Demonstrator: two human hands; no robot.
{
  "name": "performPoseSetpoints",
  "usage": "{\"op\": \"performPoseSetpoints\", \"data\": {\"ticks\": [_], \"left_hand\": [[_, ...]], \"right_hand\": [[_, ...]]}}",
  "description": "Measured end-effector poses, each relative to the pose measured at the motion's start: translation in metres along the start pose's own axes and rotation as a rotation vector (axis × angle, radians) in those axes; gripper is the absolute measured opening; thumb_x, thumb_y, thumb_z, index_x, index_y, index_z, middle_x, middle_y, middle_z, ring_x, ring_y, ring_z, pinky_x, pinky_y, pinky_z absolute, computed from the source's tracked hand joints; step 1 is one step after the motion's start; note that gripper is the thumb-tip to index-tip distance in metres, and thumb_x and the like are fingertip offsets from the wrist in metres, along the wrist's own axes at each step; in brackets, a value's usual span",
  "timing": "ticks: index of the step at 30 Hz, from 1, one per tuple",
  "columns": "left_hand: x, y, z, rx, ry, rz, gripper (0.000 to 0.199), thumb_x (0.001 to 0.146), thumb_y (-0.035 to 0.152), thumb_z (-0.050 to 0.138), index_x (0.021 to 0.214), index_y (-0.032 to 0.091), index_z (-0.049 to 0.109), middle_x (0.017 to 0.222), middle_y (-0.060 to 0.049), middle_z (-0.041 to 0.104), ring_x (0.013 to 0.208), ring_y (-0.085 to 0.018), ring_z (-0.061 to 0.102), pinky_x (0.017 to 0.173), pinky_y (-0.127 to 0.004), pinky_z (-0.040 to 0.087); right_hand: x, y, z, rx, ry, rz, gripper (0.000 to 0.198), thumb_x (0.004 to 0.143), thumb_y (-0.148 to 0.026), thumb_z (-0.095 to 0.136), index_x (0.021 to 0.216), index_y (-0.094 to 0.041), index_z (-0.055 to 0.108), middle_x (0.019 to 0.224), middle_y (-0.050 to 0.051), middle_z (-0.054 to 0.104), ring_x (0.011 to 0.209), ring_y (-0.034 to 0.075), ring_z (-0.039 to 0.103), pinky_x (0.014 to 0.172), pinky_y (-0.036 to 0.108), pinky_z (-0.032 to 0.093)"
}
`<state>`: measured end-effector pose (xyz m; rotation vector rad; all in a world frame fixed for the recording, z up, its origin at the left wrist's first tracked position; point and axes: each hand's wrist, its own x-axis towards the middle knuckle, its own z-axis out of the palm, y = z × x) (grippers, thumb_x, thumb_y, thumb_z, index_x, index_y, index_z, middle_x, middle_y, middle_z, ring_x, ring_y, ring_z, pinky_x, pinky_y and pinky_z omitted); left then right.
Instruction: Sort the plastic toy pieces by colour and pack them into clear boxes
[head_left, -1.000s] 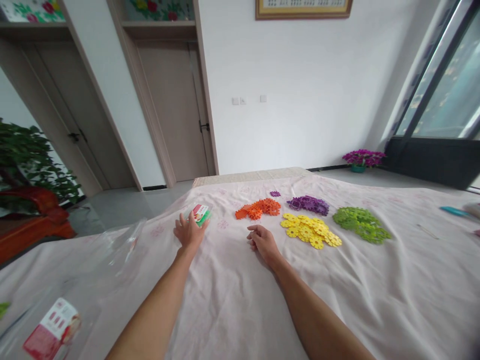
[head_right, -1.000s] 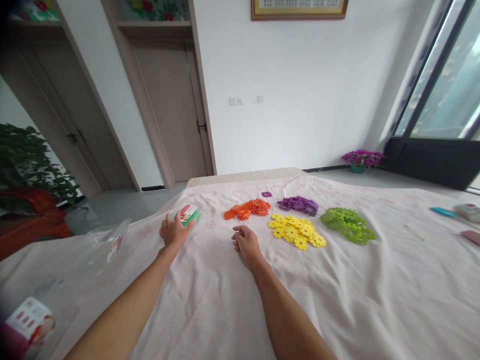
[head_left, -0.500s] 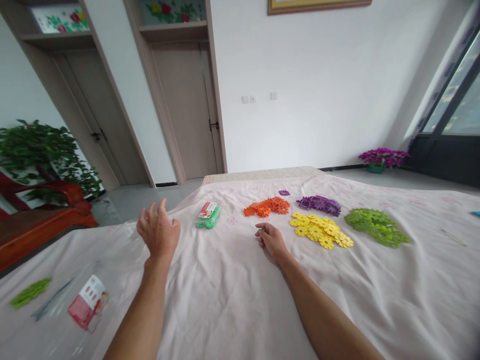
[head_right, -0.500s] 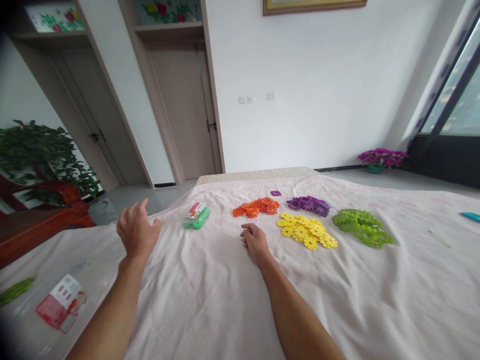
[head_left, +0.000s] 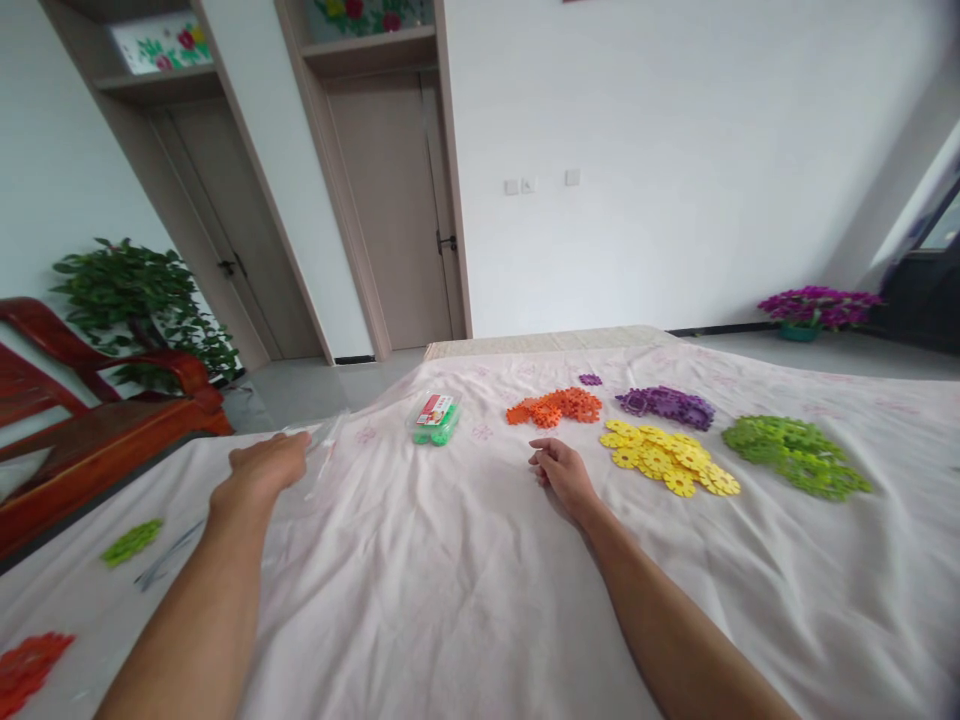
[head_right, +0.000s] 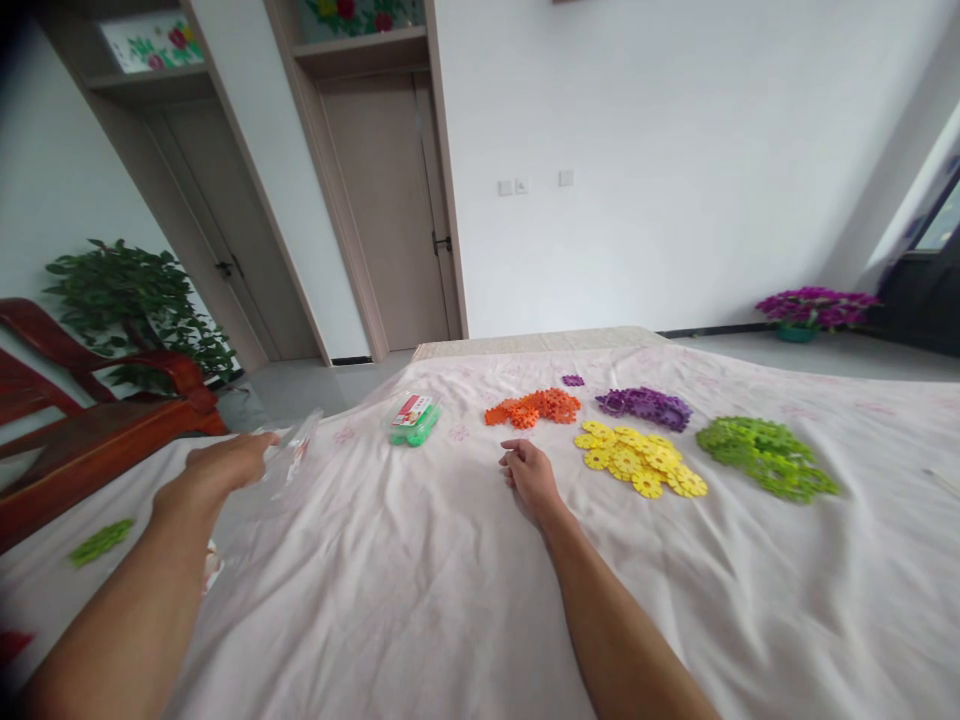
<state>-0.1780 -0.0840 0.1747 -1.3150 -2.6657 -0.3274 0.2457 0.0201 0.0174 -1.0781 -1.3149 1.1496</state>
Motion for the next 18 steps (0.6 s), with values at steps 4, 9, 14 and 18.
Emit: {"op": "performPoseSetpoints", "data": {"ticks": [4,9,14,18], "left_hand": [[-0.006,-0.004,0.009,0.180,-0.233,0.030,0.048,0.071,0.009,0.053,0.112,0.030,0.067,0.128,-0.014,0.063,0.114,-0.037,0.059,0.089,-0.056,0.042],[-0.012,0.002,0.013,0.262,-0.206,0.059,0.038,0.080,0.013,0.048,0.110,0.026,0.068,0.119,-0.015,0.068,0.110,-0.037,0.061,0.091,-0.057,0.038],[-0.015,0.009,0.015,0.306,-0.206,0.074,0.035,0.083,0.012,0.042,0.107,0.018,0.068,0.113,-0.017,0.069,0.106,-0.034,0.063,0.090,-0.053,0.038],[-0.020,0.009,0.019,0.323,-0.179,0.099,0.040,0.085,0.010,0.036,0.113,0.016,0.064,0.117,-0.019,0.066,0.108,-0.033,0.062,0.090,-0.050,0.041]], "right_hand": [[-0.001,-0.001,0.001,0.027,-0.009,0.004,0.032,0.071,-0.027,0.053,0.100,-0.015,0.059,0.072,0.001,0.062,0.049,0.009,0.050,0.044,0.022,0.040],[-0.002,-0.003,0.002,0.014,-0.005,0.001,0.033,0.070,-0.028,0.053,0.099,-0.014,0.060,0.071,0.001,0.062,0.049,0.009,0.050,0.044,0.022,0.040],[-0.002,-0.002,0.001,-0.002,-0.014,0.001,0.033,0.071,-0.028,0.053,0.100,-0.015,0.060,0.072,0.001,0.063,0.049,0.009,0.050,0.045,0.022,0.040],[-0.002,-0.001,0.002,-0.005,-0.018,-0.015,0.032,0.072,-0.028,0.052,0.100,-0.015,0.060,0.073,0.001,0.063,0.049,0.009,0.050,0.045,0.022,0.040]]}}
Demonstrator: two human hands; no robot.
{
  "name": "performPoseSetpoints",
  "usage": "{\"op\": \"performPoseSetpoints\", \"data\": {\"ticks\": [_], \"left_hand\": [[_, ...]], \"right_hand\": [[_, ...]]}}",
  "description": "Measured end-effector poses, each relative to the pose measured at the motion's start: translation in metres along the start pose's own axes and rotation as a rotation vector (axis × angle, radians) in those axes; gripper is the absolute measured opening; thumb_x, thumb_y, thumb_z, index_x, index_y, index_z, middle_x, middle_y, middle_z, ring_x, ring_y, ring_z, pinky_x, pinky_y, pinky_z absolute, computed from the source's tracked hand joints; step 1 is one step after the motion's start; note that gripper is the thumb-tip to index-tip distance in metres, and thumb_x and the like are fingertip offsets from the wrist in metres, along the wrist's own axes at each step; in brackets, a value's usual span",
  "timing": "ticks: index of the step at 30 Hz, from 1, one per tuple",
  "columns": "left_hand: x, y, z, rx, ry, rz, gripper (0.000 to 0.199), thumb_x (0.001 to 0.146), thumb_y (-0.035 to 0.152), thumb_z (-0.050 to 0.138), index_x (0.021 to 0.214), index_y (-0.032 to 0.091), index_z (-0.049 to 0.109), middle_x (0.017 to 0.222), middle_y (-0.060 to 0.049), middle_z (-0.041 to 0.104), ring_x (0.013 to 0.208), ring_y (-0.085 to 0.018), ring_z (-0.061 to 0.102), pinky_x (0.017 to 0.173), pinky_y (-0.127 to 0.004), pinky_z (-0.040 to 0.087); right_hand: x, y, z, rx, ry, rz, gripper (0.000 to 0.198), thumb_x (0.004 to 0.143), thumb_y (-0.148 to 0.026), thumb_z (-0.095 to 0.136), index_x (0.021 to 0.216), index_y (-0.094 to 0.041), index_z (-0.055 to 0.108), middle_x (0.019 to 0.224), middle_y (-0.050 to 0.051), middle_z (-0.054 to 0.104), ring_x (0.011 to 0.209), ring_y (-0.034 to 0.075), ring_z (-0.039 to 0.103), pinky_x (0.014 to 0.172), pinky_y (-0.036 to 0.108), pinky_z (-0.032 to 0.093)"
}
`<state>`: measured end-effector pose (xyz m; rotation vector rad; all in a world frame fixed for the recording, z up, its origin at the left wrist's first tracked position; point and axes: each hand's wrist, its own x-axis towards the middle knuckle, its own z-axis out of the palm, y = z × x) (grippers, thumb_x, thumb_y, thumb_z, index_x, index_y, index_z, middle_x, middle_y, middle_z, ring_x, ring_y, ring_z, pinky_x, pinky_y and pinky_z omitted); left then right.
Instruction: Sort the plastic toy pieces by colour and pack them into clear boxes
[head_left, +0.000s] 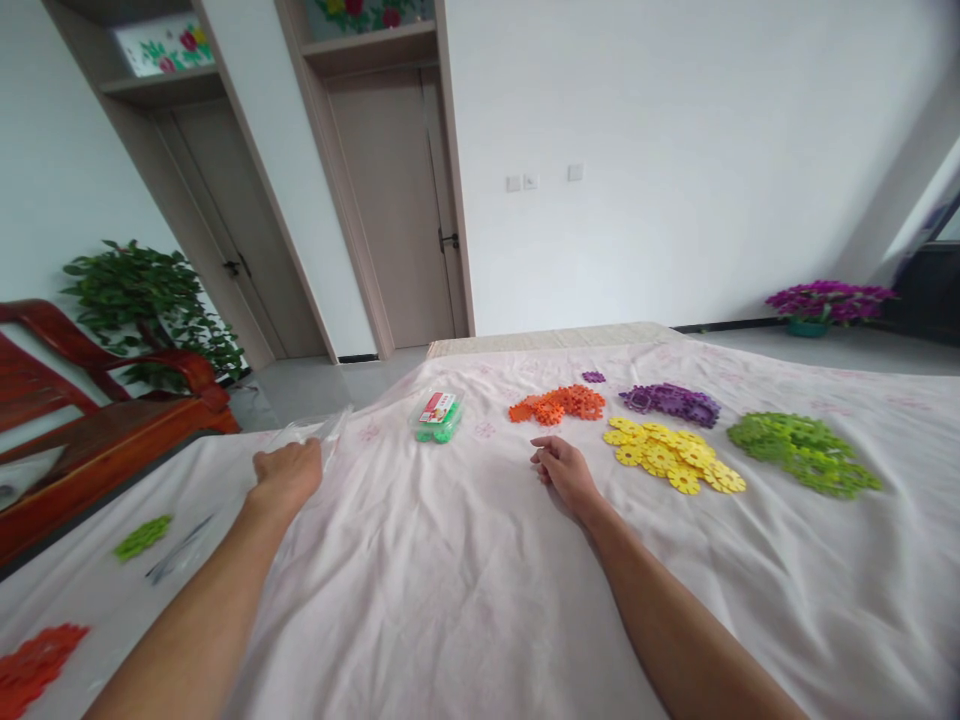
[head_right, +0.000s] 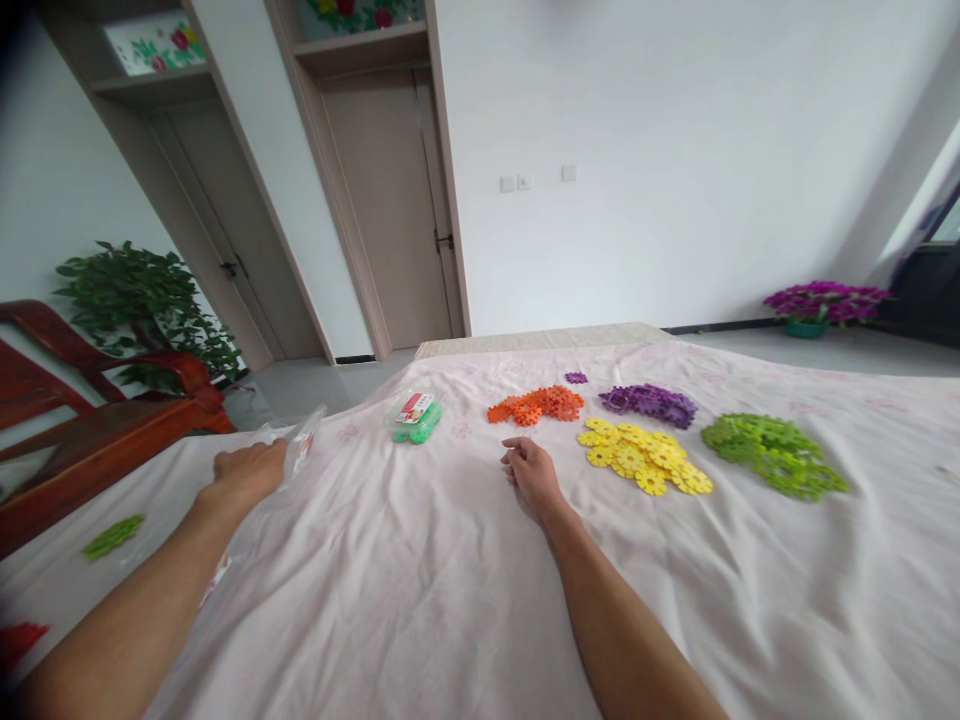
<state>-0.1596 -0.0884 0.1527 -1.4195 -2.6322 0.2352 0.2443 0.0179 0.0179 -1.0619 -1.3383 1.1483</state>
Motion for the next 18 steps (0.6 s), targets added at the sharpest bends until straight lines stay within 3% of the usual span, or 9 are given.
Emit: {"op": "performPoseSetpoints", "data": {"ticks": [6,18], "left_hand": [[-0.002,-0.002,-0.002,-0.056,0.077,0.016,0.046,0.084,0.012,0.032,0.124,0.015,0.056,0.119,-0.022,0.060,0.102,-0.036,0.064,0.077,-0.045,0.048],[-0.005,-0.013,-0.020,-0.141,0.317,-0.013,0.036,0.093,0.023,0.030,0.118,0.012,0.053,0.109,-0.021,0.057,0.094,-0.033,0.063,0.072,-0.039,0.048]], "right_hand": [[0.001,0.002,0.000,-0.029,0.003,-0.002,0.033,0.072,-0.028,0.051,0.101,-0.014,0.061,0.073,0.002,0.064,0.050,0.009,0.050,0.045,0.022,0.040],[0.002,0.003,-0.001,-0.052,0.002,-0.002,0.032,0.071,-0.027,0.051,0.100,-0.017,0.062,0.073,0.002,0.065,0.050,0.010,0.052,0.046,0.023,0.041]]}}
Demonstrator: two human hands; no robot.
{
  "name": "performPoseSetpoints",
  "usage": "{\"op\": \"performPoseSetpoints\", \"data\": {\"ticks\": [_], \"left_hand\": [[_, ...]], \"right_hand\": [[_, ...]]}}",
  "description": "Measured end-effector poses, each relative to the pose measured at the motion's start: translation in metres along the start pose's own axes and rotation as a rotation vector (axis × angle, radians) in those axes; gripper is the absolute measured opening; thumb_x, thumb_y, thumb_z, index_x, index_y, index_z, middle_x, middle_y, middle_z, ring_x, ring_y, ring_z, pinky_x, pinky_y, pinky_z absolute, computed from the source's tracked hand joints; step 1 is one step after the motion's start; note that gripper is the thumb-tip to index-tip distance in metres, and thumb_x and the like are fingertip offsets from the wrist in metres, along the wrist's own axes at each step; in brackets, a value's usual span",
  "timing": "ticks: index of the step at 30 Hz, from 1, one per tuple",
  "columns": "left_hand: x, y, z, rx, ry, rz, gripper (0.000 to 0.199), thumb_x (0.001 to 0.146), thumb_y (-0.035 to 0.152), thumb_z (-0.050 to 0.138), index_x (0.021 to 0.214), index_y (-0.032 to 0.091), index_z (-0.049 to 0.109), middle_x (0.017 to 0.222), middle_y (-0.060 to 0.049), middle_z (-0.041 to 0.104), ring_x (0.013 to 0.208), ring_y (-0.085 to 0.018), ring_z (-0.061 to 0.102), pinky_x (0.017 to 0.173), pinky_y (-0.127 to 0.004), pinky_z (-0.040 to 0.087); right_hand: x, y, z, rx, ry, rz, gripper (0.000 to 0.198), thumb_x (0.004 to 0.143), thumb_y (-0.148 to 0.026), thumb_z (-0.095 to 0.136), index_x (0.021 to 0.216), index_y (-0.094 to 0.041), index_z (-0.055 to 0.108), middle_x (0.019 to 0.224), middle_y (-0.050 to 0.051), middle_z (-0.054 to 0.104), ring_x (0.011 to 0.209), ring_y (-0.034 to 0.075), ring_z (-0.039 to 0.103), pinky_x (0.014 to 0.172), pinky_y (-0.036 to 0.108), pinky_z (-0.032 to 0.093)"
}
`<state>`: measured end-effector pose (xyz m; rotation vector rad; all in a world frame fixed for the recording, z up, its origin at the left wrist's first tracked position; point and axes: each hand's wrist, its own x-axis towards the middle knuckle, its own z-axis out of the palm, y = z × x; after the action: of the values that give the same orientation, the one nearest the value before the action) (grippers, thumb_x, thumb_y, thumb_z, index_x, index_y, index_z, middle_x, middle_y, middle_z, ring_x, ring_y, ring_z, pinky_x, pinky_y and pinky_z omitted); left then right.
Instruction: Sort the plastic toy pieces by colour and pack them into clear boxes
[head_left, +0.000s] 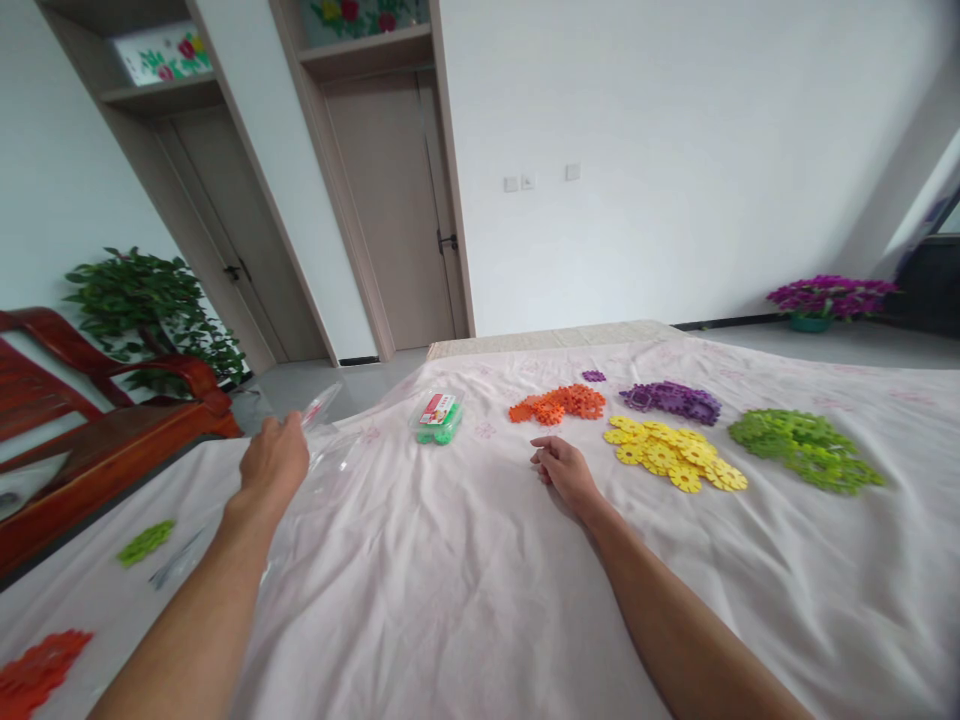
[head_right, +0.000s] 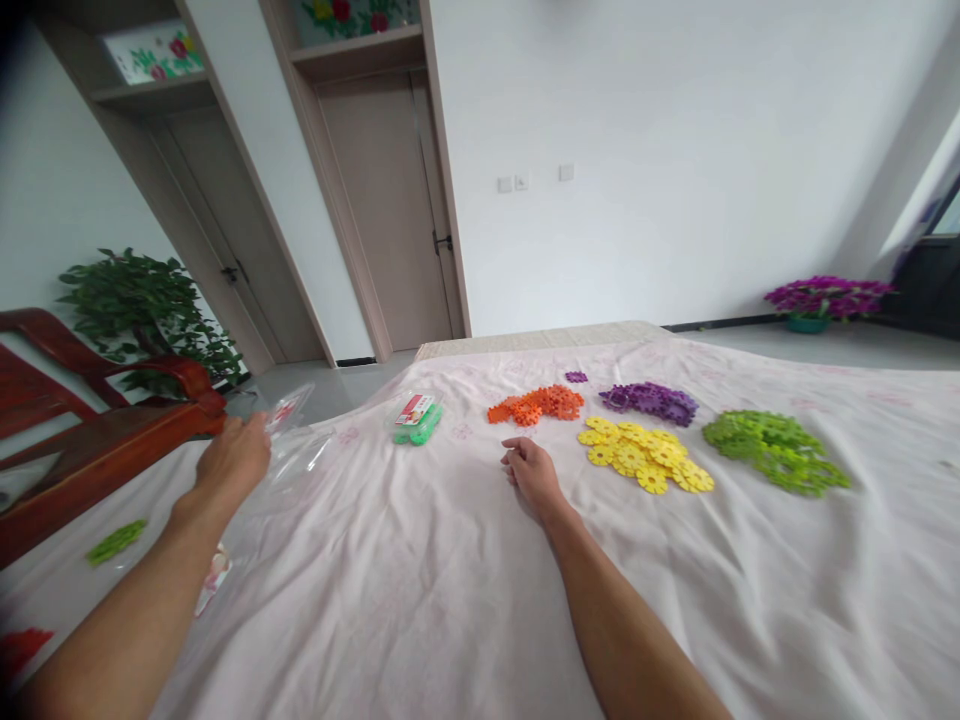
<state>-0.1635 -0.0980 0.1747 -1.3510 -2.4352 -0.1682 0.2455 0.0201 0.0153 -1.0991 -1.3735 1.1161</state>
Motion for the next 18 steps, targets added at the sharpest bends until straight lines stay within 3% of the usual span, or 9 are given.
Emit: {"op": "performPoseSetpoints", "data": {"ticks": [6,11,16,18], "left_hand": [[0.001,-0.003,-0.019,-0.026,0.109,0.002,0.034,0.093,0.022,0.035,0.120,0.012,0.053,0.106,-0.016,0.055,0.083,-0.027,0.063,0.070,-0.035,0.047],[-0.005,0.001,-0.046,-0.104,0.313,0.043,0.030,0.091,0.024,0.041,0.115,0.014,0.057,0.097,-0.011,0.054,0.079,-0.024,0.059,0.071,-0.037,0.050],[-0.030,0.040,-0.079,-0.355,0.625,0.261,0.029,0.090,0.025,0.047,0.116,0.019,0.058,0.098,-0.009,0.054,0.096,-0.025,0.056,0.084,-0.041,0.051],[-0.046,0.068,-0.081,-0.472,0.664,0.369,0.029,0.091,0.024,0.047,0.118,0.020,0.057,0.103,-0.009,0.055,0.102,-0.025,0.055,0.088,-0.040,0.050]], "right_hand": [[-0.002,-0.004,0.001,0.003,0.004,-0.002,0.030,0.071,-0.025,0.050,0.098,-0.016,0.061,0.072,0.001,0.064,0.049,0.010,0.051,0.045,0.022,0.041],[-0.001,-0.003,0.000,-0.008,0.002,-0.015,0.030,0.072,-0.025,0.050,0.098,-0.016,0.061,0.072,0.001,0.064,0.047,0.009,0.051,0.044,0.022,0.041],[0.000,-0.001,-0.001,0.028,0.027,-0.007,0.031,0.072,-0.026,0.051,0.099,-0.016,0.062,0.073,0.001,0.065,0.048,0.009,0.051,0.044,0.022,0.042],[-0.001,-0.001,-0.001,0.080,0.050,0.002,0.032,0.071,-0.027,0.052,0.100,-0.016,0.062,0.075,0.002,0.065,0.050,0.010,0.052,0.044,0.023,0.043]]}}
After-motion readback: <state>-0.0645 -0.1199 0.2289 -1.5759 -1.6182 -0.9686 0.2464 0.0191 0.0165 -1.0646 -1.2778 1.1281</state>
